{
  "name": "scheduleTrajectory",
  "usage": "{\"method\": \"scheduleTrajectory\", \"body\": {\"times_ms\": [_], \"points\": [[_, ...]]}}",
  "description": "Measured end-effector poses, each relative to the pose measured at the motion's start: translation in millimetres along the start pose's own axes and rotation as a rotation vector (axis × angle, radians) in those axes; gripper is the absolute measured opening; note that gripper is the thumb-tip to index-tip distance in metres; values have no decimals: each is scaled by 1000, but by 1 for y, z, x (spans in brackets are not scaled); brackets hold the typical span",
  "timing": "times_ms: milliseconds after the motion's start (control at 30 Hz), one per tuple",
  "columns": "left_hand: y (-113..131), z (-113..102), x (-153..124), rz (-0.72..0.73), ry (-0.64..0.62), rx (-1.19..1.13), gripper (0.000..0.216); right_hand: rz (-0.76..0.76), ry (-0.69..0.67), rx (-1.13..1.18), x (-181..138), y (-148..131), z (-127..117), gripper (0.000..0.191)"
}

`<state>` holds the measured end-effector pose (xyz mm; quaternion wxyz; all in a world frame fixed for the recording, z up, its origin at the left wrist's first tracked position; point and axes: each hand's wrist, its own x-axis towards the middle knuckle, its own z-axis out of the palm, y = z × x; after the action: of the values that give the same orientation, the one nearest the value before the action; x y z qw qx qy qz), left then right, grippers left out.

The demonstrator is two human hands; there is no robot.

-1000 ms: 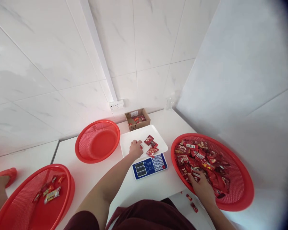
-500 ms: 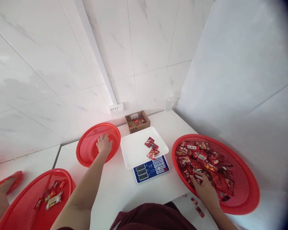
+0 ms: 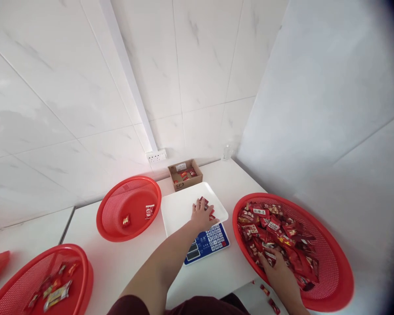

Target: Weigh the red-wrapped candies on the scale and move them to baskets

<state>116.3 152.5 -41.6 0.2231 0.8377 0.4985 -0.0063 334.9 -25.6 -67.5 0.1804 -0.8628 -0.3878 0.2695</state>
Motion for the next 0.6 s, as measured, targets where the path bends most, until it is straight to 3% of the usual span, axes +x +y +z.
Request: {"method": "scheduleTrajectory", "body": {"times_ms": [233,433,500,600], "points": [[-22,-3,8,16,114,68,24,8,-6,64,1,1,0,52],[-42,-12,-7,-20,195,9,21,17,-13,44,0,0,-1,54],[-59,-24,-18,-58,284,-20,23,2,-15,41,0,0,-2,54],[-97,-50,-42,-135,524,-91,21,4,-22,33,1,2,-1,56]]}}
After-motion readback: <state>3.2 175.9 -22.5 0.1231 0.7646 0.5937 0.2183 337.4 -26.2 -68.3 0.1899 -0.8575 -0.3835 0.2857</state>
